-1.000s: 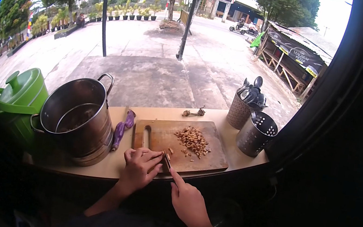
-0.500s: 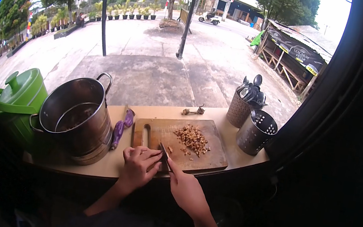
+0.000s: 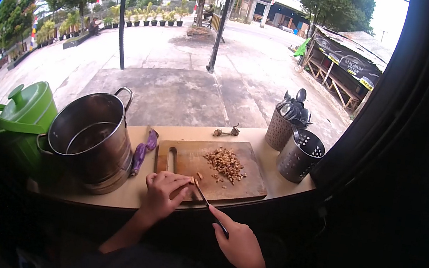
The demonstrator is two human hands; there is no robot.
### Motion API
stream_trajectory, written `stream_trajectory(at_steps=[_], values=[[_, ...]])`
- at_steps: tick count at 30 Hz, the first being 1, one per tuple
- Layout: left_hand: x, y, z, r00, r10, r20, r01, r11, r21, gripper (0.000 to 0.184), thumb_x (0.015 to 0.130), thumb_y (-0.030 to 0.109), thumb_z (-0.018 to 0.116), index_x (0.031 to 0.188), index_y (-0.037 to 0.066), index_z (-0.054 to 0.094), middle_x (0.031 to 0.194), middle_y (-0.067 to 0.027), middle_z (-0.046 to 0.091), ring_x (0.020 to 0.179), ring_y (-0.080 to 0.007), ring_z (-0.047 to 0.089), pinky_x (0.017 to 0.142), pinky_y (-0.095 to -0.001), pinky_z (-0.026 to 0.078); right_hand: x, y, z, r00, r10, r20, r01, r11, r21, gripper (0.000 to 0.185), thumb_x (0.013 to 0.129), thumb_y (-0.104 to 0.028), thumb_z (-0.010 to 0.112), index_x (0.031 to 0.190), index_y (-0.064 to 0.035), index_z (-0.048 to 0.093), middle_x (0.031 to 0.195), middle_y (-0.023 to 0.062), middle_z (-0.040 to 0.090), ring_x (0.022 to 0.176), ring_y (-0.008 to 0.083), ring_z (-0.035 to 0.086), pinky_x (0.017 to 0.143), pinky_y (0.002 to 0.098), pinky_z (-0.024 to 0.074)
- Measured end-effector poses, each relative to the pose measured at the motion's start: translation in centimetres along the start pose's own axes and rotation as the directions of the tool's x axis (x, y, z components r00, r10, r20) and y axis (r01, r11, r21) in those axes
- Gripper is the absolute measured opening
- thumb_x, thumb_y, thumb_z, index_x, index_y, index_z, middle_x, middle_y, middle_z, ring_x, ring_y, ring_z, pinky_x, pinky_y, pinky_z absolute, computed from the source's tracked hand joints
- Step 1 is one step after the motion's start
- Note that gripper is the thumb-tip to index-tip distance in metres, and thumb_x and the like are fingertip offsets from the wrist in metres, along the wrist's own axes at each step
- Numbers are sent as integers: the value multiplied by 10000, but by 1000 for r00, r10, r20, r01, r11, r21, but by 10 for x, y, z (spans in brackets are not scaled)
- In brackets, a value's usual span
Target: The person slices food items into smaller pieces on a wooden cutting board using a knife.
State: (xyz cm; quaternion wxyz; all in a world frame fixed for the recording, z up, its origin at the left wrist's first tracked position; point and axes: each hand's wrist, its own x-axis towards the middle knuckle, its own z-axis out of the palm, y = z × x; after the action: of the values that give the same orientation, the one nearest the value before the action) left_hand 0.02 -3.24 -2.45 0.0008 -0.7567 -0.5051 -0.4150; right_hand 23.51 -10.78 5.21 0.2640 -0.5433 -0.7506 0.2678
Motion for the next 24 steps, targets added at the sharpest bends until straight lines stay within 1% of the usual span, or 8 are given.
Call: stream_trajectory(at_steps=[4, 6, 10, 13, 16, 18, 21, 24], values=[[7, -4, -1, 997, -77, 15, 78, 992, -96, 267, 921, 225, 709, 1182, 184, 748, 1165, 56, 728, 1096, -162, 604, 985, -407, 327, -2, -6, -4, 998, 62, -25, -63, 998, -15, 453, 987, -186, 641, 1433, -240, 587, 874, 255, 678, 801, 420, 685, 693, 460, 527], [13, -8, -1, 1000, -23, 21, 23, 1000, -8, 253, 924, 193, 700, 1173, 190, 747, 1173, 59, 722, 1117, -166, 590, 988, -410, 313, -3, -2, -2, 999, 42, -30, -42, 999, 18, 452, 987, -188, 642, 1433, -238, 588, 872, 252, 678, 795, 416, 687, 688, 454, 524], [27, -20, 2, 994, 103, 36, -103, 995, 3, 233, 913, 175, 704, 1139, 190, 759, 1160, 50, 730, 1120, -170, 581, 971, -401, 303, -5, 5, 4, 999, 13, -31, -11, 998, 56, 453, 985, -193, 646, 1432, -245, 589, 874, 246, 683, 795, 411, 689, 693, 449, 529], [30, -25, 0, 980, 147, 136, -149, 989, 5, 195, 902, 198, 721, 1091, 186, 767, 1143, 54, 721, 1115, -173, 574, 959, -411, 293, -4, 8, 5, 1000, 13, -8, -13, 1000, 22, 447, 985, -205, 649, 1426, -255, 594, 873, 235, 691, 802, 406, 690, 701, 449, 534], [28, -19, -6, 984, 132, 122, -136, 990, 24, 135, 889, 240, 747, 1004, 171, 762, 1093, 46, 710, 1105, -179, 574, 955, -424, 287, -2, 11, 7, 999, -51, 4, 51, 999, -14, 442, 984, -215, 651, 1421, -263, 596, 881, 223, 700, 813, 402, 692, 711, 459, 539], [26, -14, -11, 988, 47, 147, -51, 998, 24, 161, 869, 297, 775, 944, 159, 742, 1034, 30, 697, 1105, -183, 572, 953, -436, 288, 2, 8, 5, 998, -63, -12, 62, 996, -72, 432, 986, -221, 647, 1413, -269, 599, 874, 216, 700, 811, 403, 690, 712, 475, 540], [21, -13, -10, 993, 34, 112, -38, 999, 37, 213, 849, 345, 797, 919, 156, 729, 1012, 17, 692, 1091, -194, 578, 951, -441, 299, 7, 5, 6, 999, -3, -34, -2, 987, -158, 433, 987, -224, 641, 1414, -276, 593, 875, 209, 702, 816, 402, 689, 713, 484, 543], [16, -10, -8, 998, -13, 66, 13, 1000, 1, 217, 844, 350, 803, 923, 159, 736, 1002, 16, 690, 1063, -204, 587, 940, -430, 321, 6, 3, 12, 998, -45, -51, 36, 987, -157, 440, 987, -224, 635, 1420, -286, 585, 880, 189, 707, 815, 392, 693, 713, 484, 551]])
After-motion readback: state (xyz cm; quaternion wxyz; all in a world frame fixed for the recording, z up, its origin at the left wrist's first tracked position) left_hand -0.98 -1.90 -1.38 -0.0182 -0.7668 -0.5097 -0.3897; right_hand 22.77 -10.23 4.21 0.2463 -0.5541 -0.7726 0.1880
